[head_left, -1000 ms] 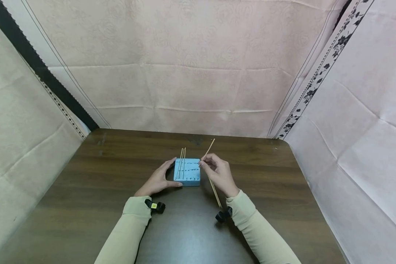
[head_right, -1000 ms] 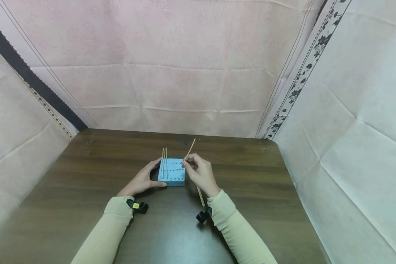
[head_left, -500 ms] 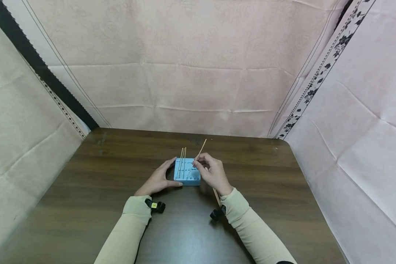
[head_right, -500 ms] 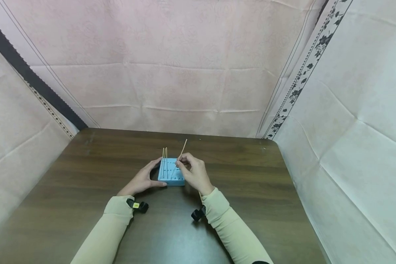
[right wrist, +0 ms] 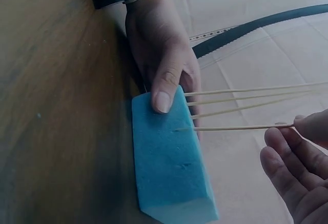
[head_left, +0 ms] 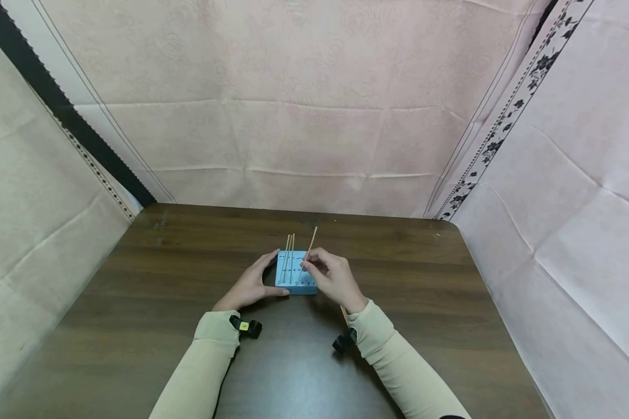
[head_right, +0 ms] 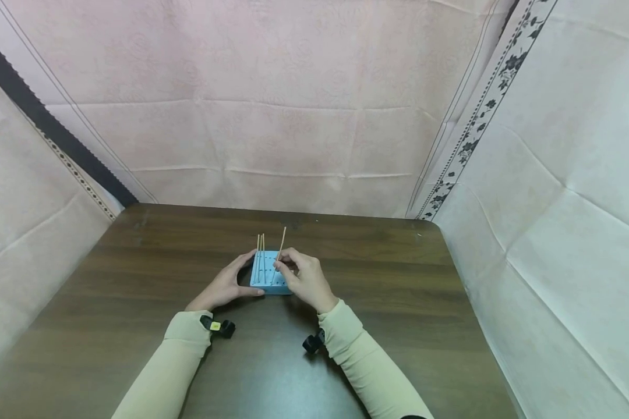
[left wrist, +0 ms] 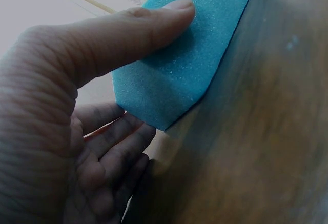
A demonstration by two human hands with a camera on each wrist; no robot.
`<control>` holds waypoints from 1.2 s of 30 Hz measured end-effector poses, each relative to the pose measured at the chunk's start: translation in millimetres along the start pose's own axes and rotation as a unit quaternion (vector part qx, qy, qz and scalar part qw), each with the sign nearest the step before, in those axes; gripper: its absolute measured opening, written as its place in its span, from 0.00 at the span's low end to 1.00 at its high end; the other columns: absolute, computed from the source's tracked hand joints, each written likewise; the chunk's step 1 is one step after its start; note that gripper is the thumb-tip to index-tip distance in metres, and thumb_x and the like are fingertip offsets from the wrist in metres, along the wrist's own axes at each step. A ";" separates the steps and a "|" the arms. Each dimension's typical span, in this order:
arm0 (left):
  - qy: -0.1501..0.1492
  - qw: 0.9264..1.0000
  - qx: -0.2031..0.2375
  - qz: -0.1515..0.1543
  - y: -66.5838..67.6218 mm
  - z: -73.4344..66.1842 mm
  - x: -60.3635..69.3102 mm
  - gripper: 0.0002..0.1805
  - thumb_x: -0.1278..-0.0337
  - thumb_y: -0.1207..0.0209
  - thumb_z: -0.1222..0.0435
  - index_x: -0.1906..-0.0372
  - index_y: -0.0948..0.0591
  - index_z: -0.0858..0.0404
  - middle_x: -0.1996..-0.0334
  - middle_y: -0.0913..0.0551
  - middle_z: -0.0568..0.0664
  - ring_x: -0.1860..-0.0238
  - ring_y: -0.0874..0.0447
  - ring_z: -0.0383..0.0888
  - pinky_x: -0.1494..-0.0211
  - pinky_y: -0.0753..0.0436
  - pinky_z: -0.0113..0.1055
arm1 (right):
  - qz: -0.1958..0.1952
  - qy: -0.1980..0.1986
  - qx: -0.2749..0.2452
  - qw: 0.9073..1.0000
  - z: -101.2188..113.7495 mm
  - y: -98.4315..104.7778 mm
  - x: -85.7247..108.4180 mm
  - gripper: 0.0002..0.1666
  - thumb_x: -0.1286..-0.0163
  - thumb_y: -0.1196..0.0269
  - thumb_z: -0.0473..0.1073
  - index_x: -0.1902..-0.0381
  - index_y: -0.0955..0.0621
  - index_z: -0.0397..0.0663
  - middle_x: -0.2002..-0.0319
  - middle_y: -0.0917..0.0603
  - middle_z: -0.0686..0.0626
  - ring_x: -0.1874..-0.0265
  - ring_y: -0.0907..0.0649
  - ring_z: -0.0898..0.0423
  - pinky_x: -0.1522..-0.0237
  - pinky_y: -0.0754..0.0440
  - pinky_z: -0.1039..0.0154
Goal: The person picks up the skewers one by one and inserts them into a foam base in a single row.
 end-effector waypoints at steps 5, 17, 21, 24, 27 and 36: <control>0.000 1.000 0.004 0.001 1.3 -1.6 1.3 0.66 0.65 0.24 0.35 0.19 0.46 0.47 0.22 0.44 0.52 0.23 0.46 0.56 0.30 0.40 0.66 | 0.008 0.004 0.002 1.000 1.4 -5.6 -3.3 0.04 0.28 0.35 0.37 0.57 0.18 0.49 0.61 0.13 0.54 0.63 0.14 0.63 0.58 0.15 0.66; -0.009 1.000 0.006 0.002 1.4 0.5 0.7 0.65 0.64 0.26 0.34 0.19 0.46 0.47 0.22 0.44 0.52 0.24 0.45 0.57 0.32 0.38 0.68 | 0.044 0.036 0.035 0.998 -10.7 -18.7 1.7 0.02 0.27 0.36 0.41 0.58 0.17 0.53 0.63 0.15 0.58 0.63 0.16 0.66 0.58 0.16 0.68; -0.007 1.000 0.008 0.002 0.9 1.3 0.5 0.65 0.64 0.26 0.34 0.19 0.46 0.46 0.22 0.44 0.52 0.24 0.46 0.57 0.32 0.38 0.67 | 0.042 0.033 0.031 0.998 -9.2 -17.2 1.5 0.02 0.27 0.36 0.42 0.58 0.16 0.53 0.62 0.15 0.59 0.63 0.16 0.66 0.58 0.16 0.67; -0.008 1.000 0.009 0.003 0.6 0.5 0.8 0.65 0.65 0.26 0.33 0.19 0.45 0.46 0.22 0.44 0.52 0.24 0.45 0.57 0.32 0.37 0.67 | 0.038 0.033 0.027 0.998 -6.9 -15.4 1.3 0.03 0.27 0.36 0.41 0.58 0.16 0.51 0.61 0.15 0.58 0.63 0.16 0.65 0.57 0.16 0.67; -0.010 1.000 0.009 0.001 0.7 -0.2 0.7 0.65 0.65 0.25 0.34 0.19 0.45 0.46 0.22 0.43 0.51 0.24 0.45 0.56 0.32 0.37 0.66 | 0.027 0.034 0.023 0.999 -3.9 -12.4 0.5 0.04 0.27 0.36 0.40 0.57 0.16 0.49 0.61 0.14 0.57 0.63 0.16 0.64 0.58 0.16 0.67; -0.006 1.000 0.005 -0.002 0.3 1.8 -0.1 0.66 0.67 0.26 0.32 0.19 0.45 0.45 0.22 0.43 0.51 0.24 0.45 0.55 0.30 0.39 0.65 | -0.032 0.055 0.009 0.998 10.7 4.2 -6.8 0.04 0.28 0.34 0.38 0.57 0.17 0.48 0.62 0.13 0.54 0.63 0.14 0.62 0.59 0.15 0.65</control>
Point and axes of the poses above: each hand's wrist, its own x-axis away from the middle knuckle, its own y-axis out of the back of the hand, z = x × y, the point moved 5 cm from there along -x, towards the middle knuckle
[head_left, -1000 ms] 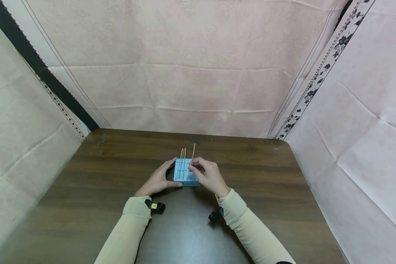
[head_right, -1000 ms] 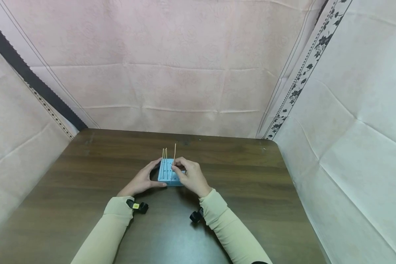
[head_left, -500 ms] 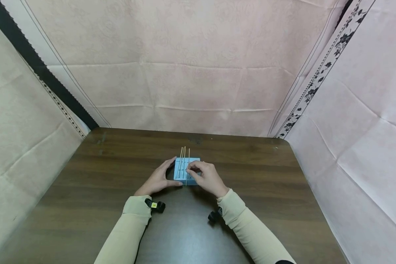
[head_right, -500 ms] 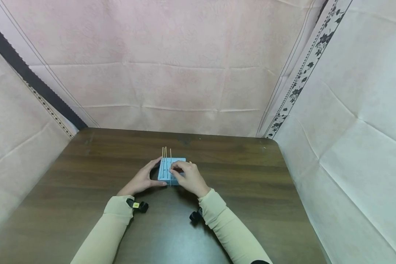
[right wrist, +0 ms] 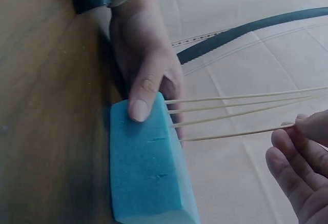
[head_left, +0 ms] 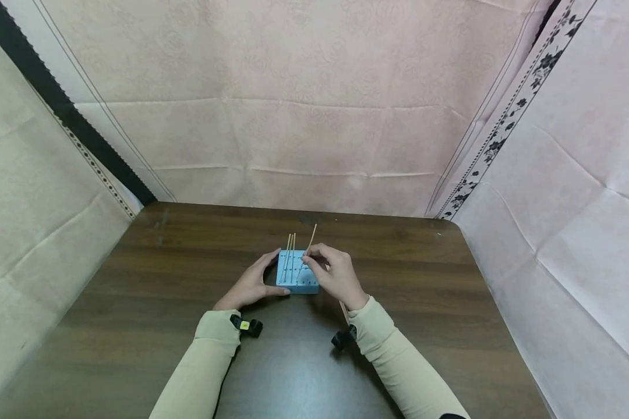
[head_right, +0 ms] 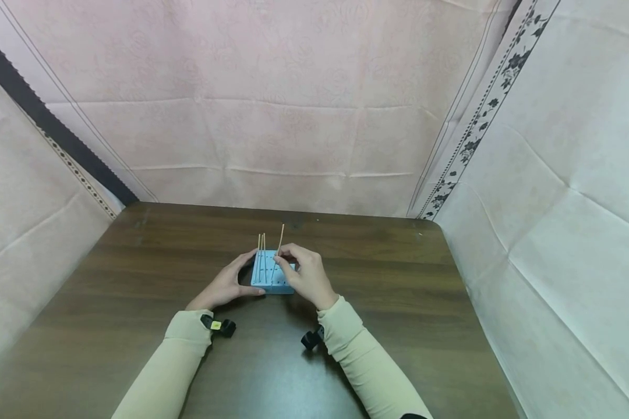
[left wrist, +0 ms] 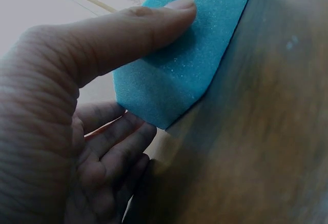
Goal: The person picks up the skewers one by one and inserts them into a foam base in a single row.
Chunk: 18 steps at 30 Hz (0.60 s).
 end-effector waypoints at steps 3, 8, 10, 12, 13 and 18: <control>0.001 1.000 0.000 0.000 -0.3 0.7 -0.6 0.67 0.69 0.27 0.31 0.19 0.45 0.45 0.22 0.43 0.50 0.24 0.45 0.55 0.30 0.39 0.65 | 0.010 -0.004 0.007 1.000 -0.9 0.4 -0.9 0.03 0.28 0.34 0.38 0.58 0.17 0.48 0.62 0.13 0.54 0.63 0.14 0.63 0.59 0.15 0.67; -0.001 1.000 0.000 0.003 -0.8 1.5 -1.6 0.67 0.69 0.27 0.30 0.19 0.45 0.45 0.22 0.43 0.50 0.23 0.46 0.55 0.30 0.40 0.65 | 0.023 -0.008 0.018 1.000 -3.3 -1.3 -0.8 0.03 0.28 0.35 0.38 0.58 0.16 0.48 0.62 0.13 0.55 0.62 0.14 0.64 0.58 0.16 0.68; 0.000 1.000 0.001 0.003 -0.7 1.7 -1.6 0.67 0.69 0.27 0.30 0.19 0.45 0.45 0.22 0.43 0.50 0.23 0.46 0.55 0.30 0.40 0.65 | 0.026 -0.004 0.023 0.999 -3.7 -2.7 -1.1 0.04 0.28 0.35 0.39 0.57 0.16 0.48 0.61 0.13 0.55 0.62 0.14 0.63 0.58 0.16 0.67; 0.001 1.000 0.002 0.002 -0.3 1.9 -1.3 0.67 0.69 0.27 0.30 0.19 0.45 0.45 0.22 0.43 0.49 0.23 0.46 0.54 0.30 0.40 0.65 | 0.031 0.000 0.028 0.999 -4.4 -5.0 -0.9 0.04 0.28 0.35 0.39 0.57 0.16 0.47 0.61 0.13 0.55 0.62 0.15 0.63 0.59 0.15 0.67; 0.001 1.000 0.003 0.001 -0.1 1.9 -1.0 0.67 0.69 0.27 0.30 0.19 0.45 0.45 0.22 0.43 0.49 0.23 0.46 0.54 0.30 0.40 0.65 | 0.038 0.004 0.036 0.999 -5.5 -7.4 0.0 0.04 0.27 0.35 0.39 0.57 0.15 0.47 0.62 0.13 0.55 0.63 0.15 0.64 0.60 0.16 0.67; -0.001 1.000 0.009 0.005 -0.9 0.0 0.7 0.67 0.68 0.27 0.31 0.19 0.45 0.45 0.22 0.43 0.48 0.24 0.46 0.54 0.30 0.39 0.65 | 0.066 0.021 0.073 0.995 -13.7 -18.8 9.1 0.03 0.27 0.36 0.39 0.60 0.15 0.48 0.64 0.15 0.58 0.70 0.22 0.67 0.56 0.17 0.60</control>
Point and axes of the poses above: each hand's wrist, its own x-axis away from the middle knuckle, its own y-axis out of the back of the hand, z = x × y, the point moved 5 cm from there along -x, towards the middle knuckle
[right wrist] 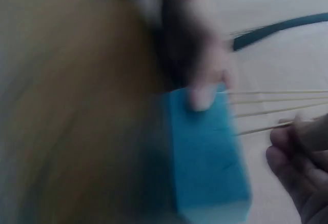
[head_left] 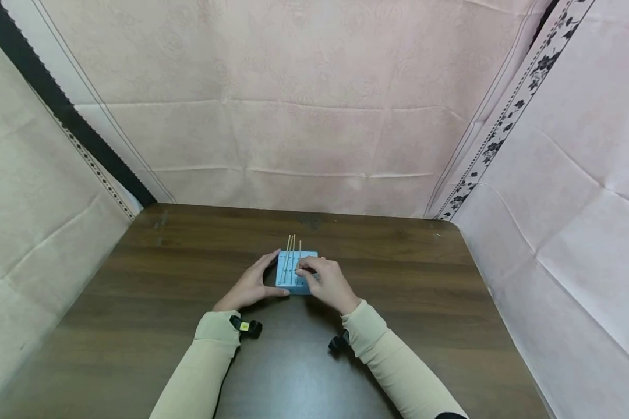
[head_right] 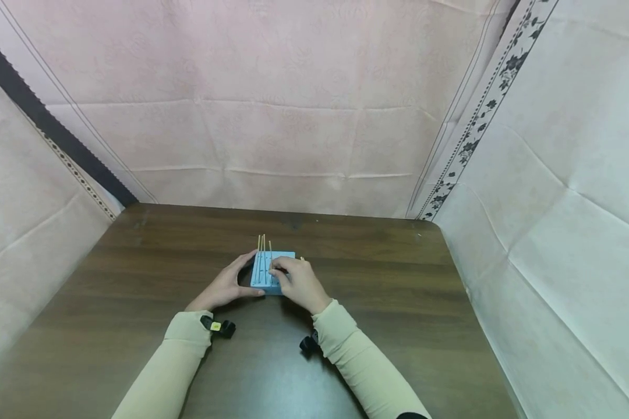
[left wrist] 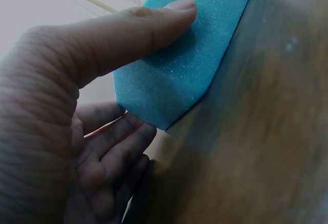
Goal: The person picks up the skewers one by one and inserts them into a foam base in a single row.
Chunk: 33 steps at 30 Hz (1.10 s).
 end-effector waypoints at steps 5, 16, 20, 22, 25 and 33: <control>0.001 1.000 0.005 -0.005 3.0 -1.4 -0.2 0.67 0.68 0.26 0.32 0.19 0.45 0.45 0.22 0.43 0.48 0.24 0.45 0.54 0.30 0.39 0.65 | -0.002 -0.006 -0.011 1.000 -5.0 -3.4 -0.5 0.03 0.27 0.35 0.41 0.60 0.15 0.51 0.64 0.15 0.59 0.71 0.22 0.66 0.56 0.18 0.58; 0.004 1.000 -0.003 -0.001 1.7 -0.5 -1.1 0.67 0.69 0.27 0.30 0.19 0.45 0.45 0.22 0.43 0.50 0.23 0.46 0.55 0.30 0.40 0.66 | 0.010 -0.051 -0.048 0.997 -6.1 -3.0 0.3 0.04 0.27 0.35 0.41 0.57 0.16 0.49 0.62 0.14 0.59 0.64 0.17 0.67 0.57 0.16 0.67; 0.004 1.000 -0.007 0.000 1.4 -0.5 -0.7 0.66 0.68 0.26 0.31 0.19 0.45 0.45 0.22 0.43 0.50 0.23 0.45 0.55 0.30 0.39 0.66 | 0.003 -0.063 -0.063 0.996 -3.4 3.2 -1.5 0.05 0.28 0.34 0.40 0.57 0.15 0.48 0.61 0.14 0.58 0.64 0.16 0.65 0.57 0.15 0.66; 0.004 1.000 -0.009 0.000 1.4 -0.7 -0.5 0.66 0.67 0.26 0.32 0.19 0.45 0.45 0.22 0.43 0.50 0.23 0.45 0.55 0.30 0.39 0.65 | -0.001 -0.062 -0.066 0.996 -1.5 6.4 -2.9 0.05 0.28 0.35 0.41 0.57 0.15 0.49 0.61 0.13 0.57 0.64 0.16 0.64 0.58 0.15 0.66; 0.003 1.000 -0.012 -0.001 1.3 -1.8 -0.1 0.66 0.67 0.26 0.32 0.19 0.45 0.45 0.22 0.43 0.51 0.24 0.45 0.55 0.30 0.39 0.66 | -0.004 -0.057 -0.064 0.996 1.0 9.8 -4.4 0.04 0.27 0.35 0.42 0.57 0.15 0.52 0.61 0.13 0.57 0.64 0.16 0.64 0.58 0.15 0.66; 0.002 1.000 -0.011 -0.001 1.3 -2.7 -0.2 0.66 0.67 0.26 0.33 0.19 0.45 0.46 0.22 0.43 0.52 0.24 0.45 0.56 0.30 0.39 0.66 | -0.007 -0.041 -0.061 0.997 2.9 13.3 -5.4 0.05 0.26 0.36 0.43 0.56 0.15 0.51 0.61 0.13 0.57 0.63 0.15 0.64 0.57 0.15 0.67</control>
Point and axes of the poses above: each hand's wrist, its own x-axis away from the middle knuckle, its own y-axis out of the back of the hand, z = x × y, the point moved 5 cm from there along -x, towards the middle knuckle
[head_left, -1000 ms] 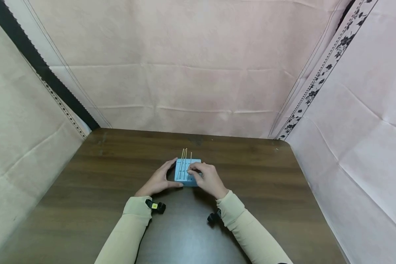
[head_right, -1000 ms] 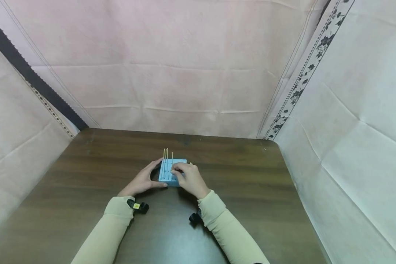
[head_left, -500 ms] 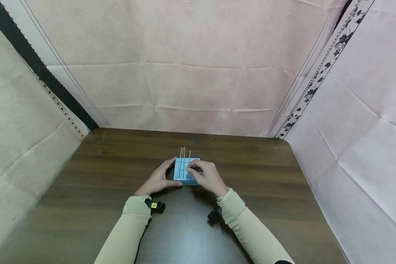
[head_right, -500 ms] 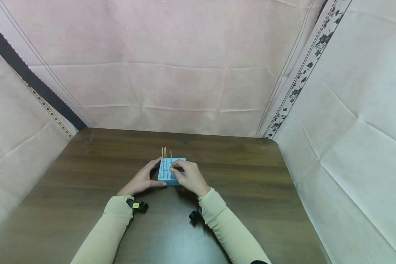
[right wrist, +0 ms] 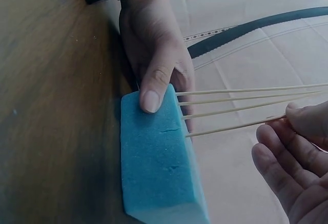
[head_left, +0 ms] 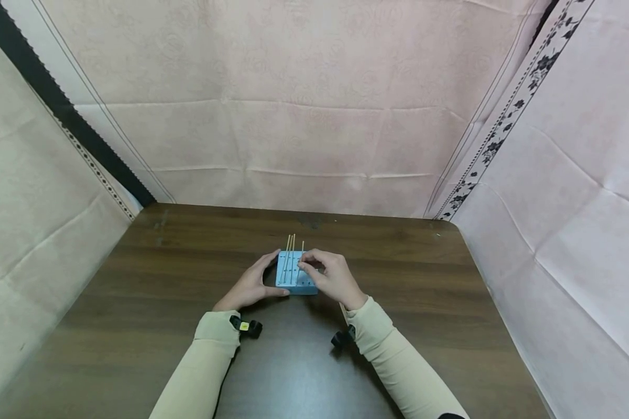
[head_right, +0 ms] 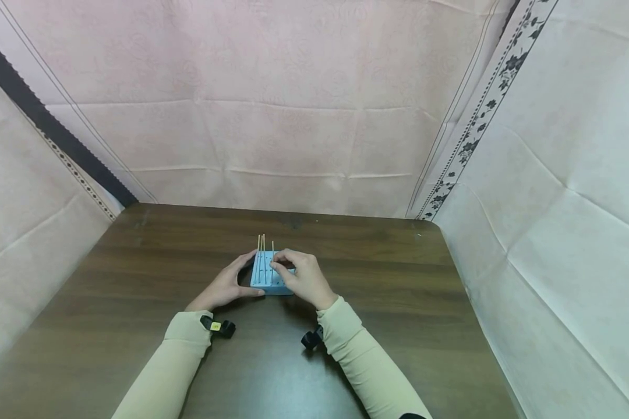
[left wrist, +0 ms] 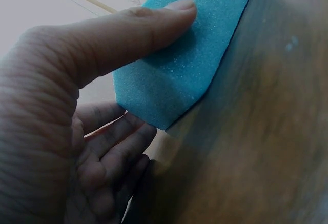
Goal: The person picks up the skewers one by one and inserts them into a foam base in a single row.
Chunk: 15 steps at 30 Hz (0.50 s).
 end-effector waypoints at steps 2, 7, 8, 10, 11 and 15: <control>0.000 1.000 0.001 0.000 0.0 0.8 -0.3 0.66 0.67 0.26 0.32 0.19 0.45 0.46 0.22 0.43 0.51 0.24 0.45 0.55 0.30 0.39 0.66 | -0.002 0.004 0.000 1.000 0.2 0.0 -0.1 0.06 0.27 0.35 0.43 0.56 0.15 0.50 0.60 0.13 0.56 0.63 0.15 0.64 0.57 0.15 0.66; 0.000 1.000 0.005 -0.001 0.3 2.3 -0.4 0.67 0.68 0.26 0.31 0.19 0.45 0.46 0.22 0.43 0.50 0.24 0.45 0.55 0.30 0.39 0.66 | -0.011 0.013 0.009 1.000 3.2 -0.4 -1.6 0.05 0.28 0.34 0.40 0.57 0.14 0.49 0.60 0.13 0.56 0.64 0.16 0.64 0.59 0.15 0.65; 0.001 1.000 0.005 -0.002 0.2 2.4 -0.5 0.67 0.68 0.26 0.31 0.19 0.45 0.46 0.22 0.43 0.50 0.24 0.45 0.55 0.30 0.39 0.66 | -0.014 0.014 0.012 1.000 3.7 -0.7 -1.8 0.05 0.28 0.34 0.40 0.57 0.14 0.49 0.60 0.13 0.56 0.65 0.16 0.64 0.60 0.15 0.65; 0.003 1.000 0.006 -0.001 0.2 2.6 -0.3 0.67 0.68 0.26 0.31 0.19 0.45 0.45 0.22 0.42 0.50 0.24 0.45 0.55 0.30 0.39 0.66 | -0.019 0.013 0.016 1.000 4.0 -1.6 -1.9 0.05 0.28 0.34 0.40 0.57 0.14 0.49 0.60 0.13 0.56 0.65 0.16 0.64 0.61 0.15 0.66; 0.003 1.000 0.006 0.000 0.1 2.4 -0.2 0.66 0.68 0.26 0.31 0.20 0.44 0.46 0.22 0.42 0.50 0.24 0.44 0.55 0.31 0.39 0.66 | -0.022 0.012 0.018 1.000 4.1 -2.0 -1.7 0.05 0.28 0.35 0.40 0.58 0.14 0.49 0.60 0.12 0.56 0.66 0.16 0.64 0.61 0.16 0.66; -0.005 1.000 0.007 0.003 0.3 -0.1 -0.3 0.65 0.66 0.26 0.33 0.20 0.44 0.46 0.23 0.42 0.50 0.24 0.43 0.55 0.31 0.38 0.66 | -0.037 0.015 0.030 0.999 3.4 -2.7 -0.3 0.05 0.27 0.35 0.41 0.58 0.13 0.50 0.60 0.12 0.56 0.68 0.18 0.65 0.64 0.17 0.68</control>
Point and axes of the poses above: each hand's wrist, its own x-axis away from the middle knuckle, its own y-axis out of the back of the hand, z = x × y, the point moved 5 cm from there along -x, towards the middle knuckle
